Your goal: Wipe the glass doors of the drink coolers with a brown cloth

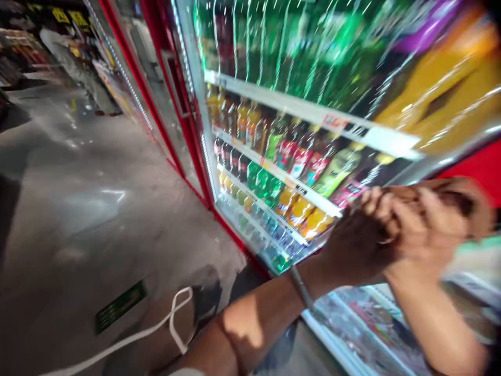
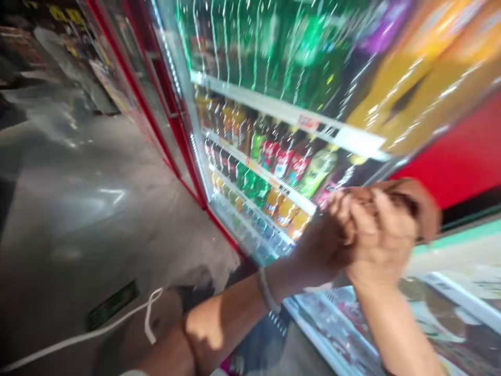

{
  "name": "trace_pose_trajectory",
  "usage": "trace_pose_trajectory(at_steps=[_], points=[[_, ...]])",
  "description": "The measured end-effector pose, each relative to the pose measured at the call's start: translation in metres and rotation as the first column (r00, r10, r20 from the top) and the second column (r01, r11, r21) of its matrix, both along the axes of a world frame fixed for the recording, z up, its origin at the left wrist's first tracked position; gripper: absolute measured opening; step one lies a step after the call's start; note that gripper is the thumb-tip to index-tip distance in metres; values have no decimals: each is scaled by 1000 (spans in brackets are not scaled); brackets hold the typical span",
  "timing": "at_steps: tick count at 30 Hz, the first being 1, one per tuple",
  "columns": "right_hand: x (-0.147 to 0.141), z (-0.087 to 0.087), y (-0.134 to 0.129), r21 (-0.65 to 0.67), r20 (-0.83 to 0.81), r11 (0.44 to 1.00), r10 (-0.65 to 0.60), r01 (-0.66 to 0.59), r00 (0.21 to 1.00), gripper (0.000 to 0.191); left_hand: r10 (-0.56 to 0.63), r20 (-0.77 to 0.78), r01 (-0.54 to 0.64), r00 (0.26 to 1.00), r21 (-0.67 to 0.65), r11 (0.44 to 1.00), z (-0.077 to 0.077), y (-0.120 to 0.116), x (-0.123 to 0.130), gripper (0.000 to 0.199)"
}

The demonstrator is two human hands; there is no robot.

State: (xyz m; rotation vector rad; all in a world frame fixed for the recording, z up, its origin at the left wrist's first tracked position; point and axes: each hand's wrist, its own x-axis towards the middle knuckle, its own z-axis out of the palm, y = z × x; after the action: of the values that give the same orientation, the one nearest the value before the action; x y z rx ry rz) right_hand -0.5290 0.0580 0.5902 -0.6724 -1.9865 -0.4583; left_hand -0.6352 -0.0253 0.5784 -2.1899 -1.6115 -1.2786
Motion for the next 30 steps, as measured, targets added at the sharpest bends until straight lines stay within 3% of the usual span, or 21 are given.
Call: trace_pose_trajectory(at_steps=[2, 4, 7, 10, 14, 16, 18, 20, 23, 25, 27, 30], points=[[11, 44, 5, 193, 22, 981, -7, 2, 1000, 47, -48, 76, 38, 996, 125, 991, 25, 16, -6, 77], [10, 83, 6, 302, 5, 953, -22, 19, 1000, 54, -80, 99, 59, 992, 203, 978, 58, 31, -10, 75], [-1, 115, 3, 308, -64, 949, -45, 63, 997, 57, -88, 117, 50, 989, 291, 955, 97, 45, -14, 72], [-9, 103, 0, 303, -104, 947, -82, 110, 991, 63, -111, 84, 77, 990, 332, 940, 98, 52, -21, 71], [-11, 54, -1, 340, -102, 927, -131, 158, 986, 76, -166, -54, 174, 985, 314, 933, 67, 56, -46, 73], [-14, 40, -2, 354, -102, 915, -170, 195, 980, 82, -189, -154, 229, 970, 309, 923, 60, 57, -62, 71], [-24, 43, -3, 374, -115, 896, -213, 241, 970, 85, -190, -257, 270, 948, 325, 906, 63, 60, -79, 68], [-42, 59, -1, 398, -145, 872, -246, 284, 958, 85, -164, -318, 278, 934, 354, 893, 75, 67, -95, 68], [-79, 90, 5, 392, -262, 848, -269, 357, 927, 81, -97, -287, 207, 953, 382, 901, 94, 78, -113, 70], [-100, 97, 9, 375, -344, 832, -284, 409, 895, 78, -79, -257, 180, 963, 399, 899, 101, 82, -123, 69], [-109, 87, 10, 375, -352, 826, -293, 421, 889, 73, -99, -271, 206, 957, 401, 892, 99, 83, -134, 67], [-98, 58, 9, 372, -254, 853, -286, 366, 924, 66, -114, -340, 259, 934, 420, 870, 87, 84, -152, 69]])
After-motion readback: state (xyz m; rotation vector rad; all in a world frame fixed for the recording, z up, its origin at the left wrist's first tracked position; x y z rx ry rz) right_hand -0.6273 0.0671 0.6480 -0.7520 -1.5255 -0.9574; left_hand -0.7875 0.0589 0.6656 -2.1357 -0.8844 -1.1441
